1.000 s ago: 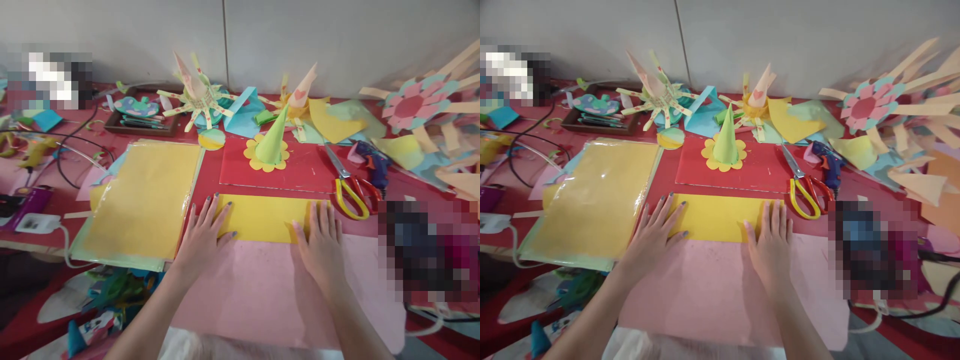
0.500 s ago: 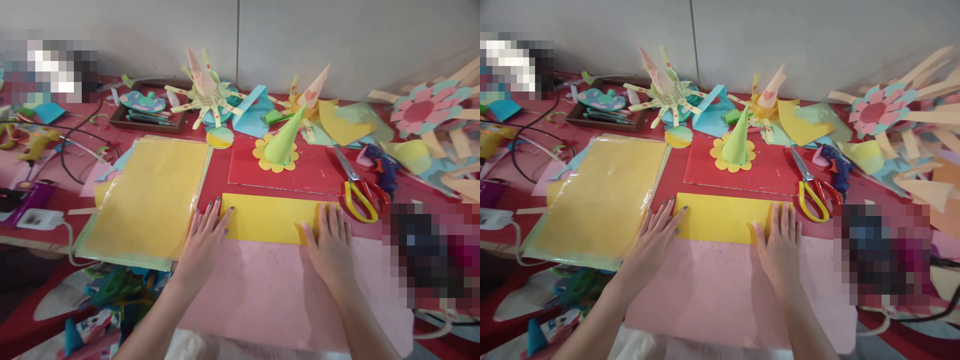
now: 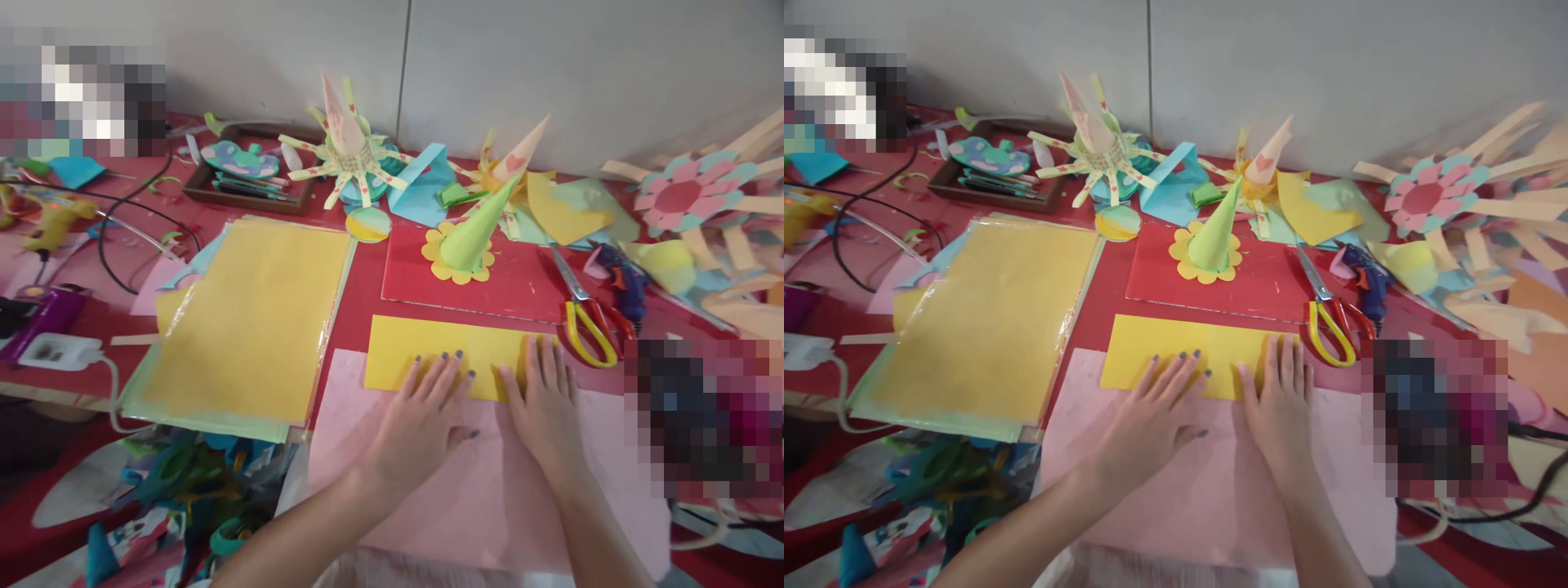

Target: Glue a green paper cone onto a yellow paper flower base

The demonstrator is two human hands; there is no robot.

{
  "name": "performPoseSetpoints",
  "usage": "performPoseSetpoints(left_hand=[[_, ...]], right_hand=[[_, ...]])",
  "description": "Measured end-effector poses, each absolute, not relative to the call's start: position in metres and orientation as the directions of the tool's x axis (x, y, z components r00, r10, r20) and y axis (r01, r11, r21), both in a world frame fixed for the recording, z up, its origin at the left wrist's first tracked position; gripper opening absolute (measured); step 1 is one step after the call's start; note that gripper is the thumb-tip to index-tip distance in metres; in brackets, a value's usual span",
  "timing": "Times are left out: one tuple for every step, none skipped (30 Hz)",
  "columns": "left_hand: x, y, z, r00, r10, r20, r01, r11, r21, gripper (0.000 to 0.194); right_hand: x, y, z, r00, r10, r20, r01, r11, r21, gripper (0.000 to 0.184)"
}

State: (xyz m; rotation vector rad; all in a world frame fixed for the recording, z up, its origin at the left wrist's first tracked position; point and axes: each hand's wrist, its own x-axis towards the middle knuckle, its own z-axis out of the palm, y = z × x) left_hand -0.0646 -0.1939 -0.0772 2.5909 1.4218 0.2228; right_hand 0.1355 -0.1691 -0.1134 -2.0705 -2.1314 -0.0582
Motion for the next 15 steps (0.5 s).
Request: performPoseSetpoints(left_hand=[[-0.059, -0.196, -0.079, 0.566, 0.824, 0.033, 0.799, -0.558, 0.224, 0.055], [-0.054, -0.197, -0.081, 0.564, 0.825, 0.022, 0.803, -0.555, 0.219, 0.056], [-0.051, -0.199, -0.083, 0.560, 0.828, 0.015, 0.808, -0.550, 0.212, 0.057], [-0.049, -0.200, -0.085, 0.552, 0.834, 0.010, 0.815, -0.542, 0.206, 0.057], [-0.047, -0.201, -0.086, 0.542, 0.841, 0.007, 0.822, -0.532, 0.202, 0.056], [-0.047, -0.202, -0.086, 0.538, 0.843, 0.005, 0.825, -0.528, 0.199, 0.056], [-0.047, -0.201, -0.086, 0.538, 0.843, 0.002, 0.826, -0.528, 0.200, 0.056], [-0.048, -0.201, -0.086, 0.539, 0.843, -0.002, 0.825, -0.527, 0.202, 0.055], [-0.050, -0.200, -0.085, 0.537, 0.844, -0.006, 0.826, -0.524, 0.206, 0.055], [-0.052, -0.199, -0.084, 0.531, 0.847, -0.009, 0.829, -0.518, 0.211, 0.055], [-0.056, -0.198, -0.084, 0.523, 0.853, -0.010, 0.834, -0.508, 0.216, 0.055], [-0.061, -0.196, -0.083, 0.510, 0.860, -0.011, 0.841, -0.495, 0.218, 0.055], [-0.067, -0.196, -0.083, 0.493, 0.870, -0.009, 0.850, -0.479, 0.217, 0.055], [-0.074, -0.195, -0.083, 0.475, 0.880, -0.012, 0.861, -0.462, 0.212, 0.055], [-0.082, -0.194, -0.083, 0.455, 0.890, -0.014, 0.873, -0.443, 0.202, 0.055]], right_hand=[[0.136, -0.169, -0.114, -0.035, 0.988, 0.153, 0.995, 0.049, -0.088, 0.069], [0.137, -0.169, -0.114, -0.048, 0.987, 0.156, 0.994, 0.062, -0.086, 0.068], [0.138, -0.169, -0.115, -0.058, 0.986, 0.159, 0.994, 0.072, -0.083, 0.068], [0.138, -0.169, -0.115, -0.064, 0.985, 0.160, 0.994, 0.078, -0.080, 0.068], [0.139, -0.169, -0.115, -0.065, 0.985, 0.158, 0.994, 0.079, -0.079, 0.068], [0.140, -0.169, -0.116, -0.066, 0.986, 0.152, 0.994, 0.078, -0.080, 0.068], [0.140, -0.169, -0.116, -0.066, 0.987, 0.145, 0.993, 0.078, -0.083, 0.068], [0.141, -0.169, -0.116, -0.066, 0.988, 0.138, 0.993, 0.079, -0.089, 0.067], [0.141, -0.169, -0.116, -0.069, 0.989, 0.131, 0.992, 0.082, -0.096, 0.067], [0.141, -0.169, -0.116, -0.071, 0.989, 0.127, 0.991, 0.085, -0.102, 0.067], [0.141, -0.169, -0.116, -0.071, 0.989, 0.131, 0.991, 0.086, -0.106, 0.067], [0.140, -0.169, -0.116, -0.070, 0.988, 0.136, 0.991, 0.085, -0.108, 0.067], [0.140, -0.169, -0.116, -0.065, 0.988, 0.141, 0.991, 0.080, -0.107, 0.067], [0.140, -0.169, -0.116, -0.058, 0.988, 0.142, 0.992, 0.074, -0.104, 0.068], [0.139, -0.169, -0.115, -0.053, 0.989, 0.138, 0.993, 0.067, -0.101, 0.068]])
